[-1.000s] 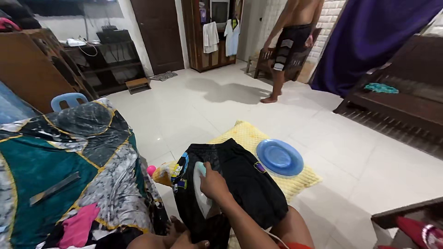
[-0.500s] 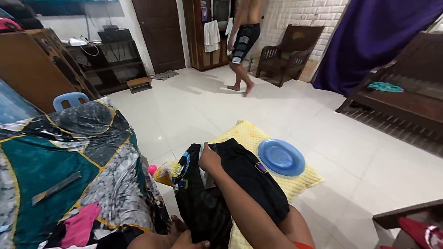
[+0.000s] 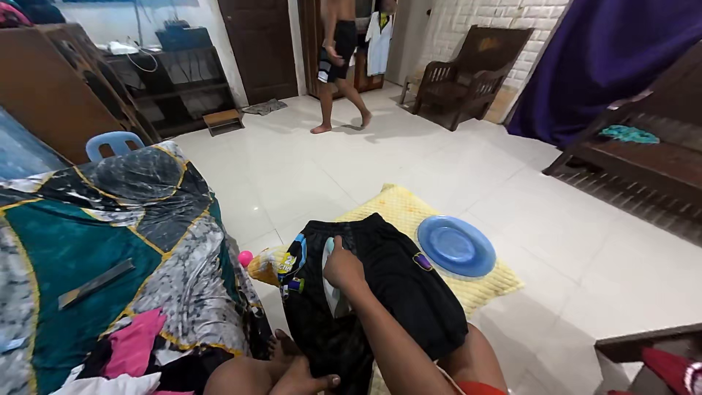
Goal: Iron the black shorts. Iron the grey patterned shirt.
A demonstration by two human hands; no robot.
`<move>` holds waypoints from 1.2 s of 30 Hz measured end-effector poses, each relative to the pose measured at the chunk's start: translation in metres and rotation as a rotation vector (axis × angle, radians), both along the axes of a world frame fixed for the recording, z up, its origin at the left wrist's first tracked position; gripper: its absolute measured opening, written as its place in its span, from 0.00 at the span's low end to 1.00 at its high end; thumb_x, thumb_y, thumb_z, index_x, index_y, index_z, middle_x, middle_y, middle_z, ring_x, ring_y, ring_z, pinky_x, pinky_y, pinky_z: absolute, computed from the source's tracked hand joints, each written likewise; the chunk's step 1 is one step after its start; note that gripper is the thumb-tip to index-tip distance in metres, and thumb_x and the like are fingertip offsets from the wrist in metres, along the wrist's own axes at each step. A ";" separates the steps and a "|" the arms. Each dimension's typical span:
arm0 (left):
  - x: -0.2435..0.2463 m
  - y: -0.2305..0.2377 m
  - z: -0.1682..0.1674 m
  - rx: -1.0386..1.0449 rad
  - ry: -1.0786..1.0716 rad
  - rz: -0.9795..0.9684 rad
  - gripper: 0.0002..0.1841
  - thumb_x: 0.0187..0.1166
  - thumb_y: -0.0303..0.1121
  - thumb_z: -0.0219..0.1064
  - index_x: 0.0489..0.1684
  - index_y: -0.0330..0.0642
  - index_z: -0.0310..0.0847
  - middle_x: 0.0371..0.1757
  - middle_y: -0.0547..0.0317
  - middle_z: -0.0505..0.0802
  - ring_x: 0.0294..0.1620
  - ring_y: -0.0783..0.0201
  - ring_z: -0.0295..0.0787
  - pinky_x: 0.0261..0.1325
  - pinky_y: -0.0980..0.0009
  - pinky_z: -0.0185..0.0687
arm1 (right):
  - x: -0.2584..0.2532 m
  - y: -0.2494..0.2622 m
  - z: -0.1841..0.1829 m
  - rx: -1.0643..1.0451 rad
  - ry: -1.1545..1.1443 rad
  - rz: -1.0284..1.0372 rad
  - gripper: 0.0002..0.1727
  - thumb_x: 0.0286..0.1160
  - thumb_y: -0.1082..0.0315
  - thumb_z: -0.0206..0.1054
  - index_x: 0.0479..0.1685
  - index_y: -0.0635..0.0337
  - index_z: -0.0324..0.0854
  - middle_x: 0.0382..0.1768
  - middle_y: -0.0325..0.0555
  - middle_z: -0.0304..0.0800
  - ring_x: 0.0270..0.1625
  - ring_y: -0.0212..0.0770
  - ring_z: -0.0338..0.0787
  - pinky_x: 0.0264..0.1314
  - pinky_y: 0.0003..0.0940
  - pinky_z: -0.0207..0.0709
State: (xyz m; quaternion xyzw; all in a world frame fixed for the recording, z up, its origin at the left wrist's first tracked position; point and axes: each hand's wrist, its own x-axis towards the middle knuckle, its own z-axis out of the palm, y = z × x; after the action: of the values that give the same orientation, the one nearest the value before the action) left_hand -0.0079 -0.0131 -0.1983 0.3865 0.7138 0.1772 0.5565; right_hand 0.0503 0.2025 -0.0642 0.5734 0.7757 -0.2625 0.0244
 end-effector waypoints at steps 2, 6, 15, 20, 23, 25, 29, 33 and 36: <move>0.000 0.001 -0.001 -0.022 -0.011 0.017 0.42 0.60 0.63 0.82 0.62 0.33 0.83 0.54 0.43 0.94 0.56 0.50 0.92 0.64 0.46 0.85 | -0.015 0.017 0.000 0.025 -0.004 0.003 0.49 0.67 0.62 0.68 0.94 0.48 0.47 0.52 0.55 0.93 0.55 0.58 0.95 0.52 0.61 0.87; 0.000 0.004 0.003 -0.053 -0.005 0.031 0.41 0.61 0.64 0.81 0.60 0.35 0.84 0.52 0.45 0.94 0.52 0.51 0.92 0.60 0.47 0.85 | -0.026 0.025 -0.004 0.051 -0.028 0.011 0.53 0.61 0.64 0.71 0.93 0.49 0.47 0.51 0.54 0.94 0.55 0.57 0.95 0.53 0.61 0.87; 0.001 0.004 0.001 -0.040 0.019 0.023 0.42 0.61 0.64 0.81 0.62 0.33 0.84 0.56 0.43 0.94 0.62 0.49 0.91 0.72 0.46 0.82 | 0.024 0.002 0.001 0.016 0.025 -0.026 0.36 0.85 0.53 0.59 0.92 0.42 0.54 0.53 0.56 0.93 0.55 0.59 0.95 0.55 0.62 0.87; 0.001 0.004 0.003 -0.058 0.023 0.037 0.44 0.60 0.64 0.82 0.64 0.31 0.81 0.57 0.40 0.93 0.62 0.47 0.90 0.72 0.45 0.81 | 0.015 0.031 -0.004 0.104 0.034 -0.071 0.37 0.85 0.55 0.58 0.94 0.43 0.52 0.53 0.55 0.93 0.56 0.58 0.95 0.55 0.60 0.87; 0.001 0.005 0.008 -0.071 0.012 0.057 0.43 0.59 0.62 0.83 0.61 0.31 0.82 0.53 0.42 0.93 0.56 0.49 0.91 0.63 0.46 0.84 | -0.001 0.063 0.004 0.087 0.021 -0.044 0.45 0.72 0.62 0.66 0.93 0.47 0.50 0.54 0.57 0.92 0.57 0.59 0.94 0.55 0.62 0.86; 0.001 0.005 0.007 -0.076 0.013 0.053 0.42 0.59 0.62 0.83 0.60 0.30 0.82 0.53 0.41 0.93 0.56 0.49 0.92 0.64 0.46 0.84 | -0.012 0.083 0.006 0.092 0.011 -0.041 0.50 0.64 0.64 0.69 0.94 0.49 0.48 0.55 0.57 0.92 0.58 0.59 0.94 0.55 0.62 0.86; 0.001 0.004 0.003 -0.059 0.010 0.061 0.42 0.59 0.62 0.83 0.60 0.31 0.83 0.54 0.42 0.94 0.57 0.49 0.92 0.65 0.45 0.84 | -0.021 0.103 0.005 0.102 -0.030 -0.038 0.54 0.59 0.63 0.72 0.93 0.50 0.47 0.55 0.56 0.92 0.58 0.57 0.94 0.54 0.61 0.86; 0.000 0.007 0.011 -0.088 0.046 0.024 0.43 0.61 0.62 0.82 0.60 0.29 0.82 0.54 0.39 0.93 0.59 0.46 0.90 0.67 0.43 0.81 | -0.002 0.069 0.001 0.093 -0.053 -0.029 0.53 0.62 0.64 0.70 0.94 0.48 0.46 0.53 0.57 0.93 0.55 0.59 0.94 0.52 0.62 0.86; -0.001 0.006 0.011 -0.084 0.068 -0.012 0.43 0.60 0.64 0.81 0.58 0.28 0.83 0.54 0.38 0.93 0.59 0.45 0.90 0.68 0.42 0.81 | 0.021 0.028 0.003 0.048 -0.086 -0.026 0.46 0.71 0.62 0.65 0.94 0.45 0.47 0.51 0.56 0.93 0.55 0.59 0.95 0.53 0.62 0.87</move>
State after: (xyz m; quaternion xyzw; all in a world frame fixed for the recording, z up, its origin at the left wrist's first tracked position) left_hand -0.0086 -0.0066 -0.1877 0.3730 0.7367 0.1307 0.5487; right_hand 0.0713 0.2308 -0.0613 0.5949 0.7724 -0.2189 0.0405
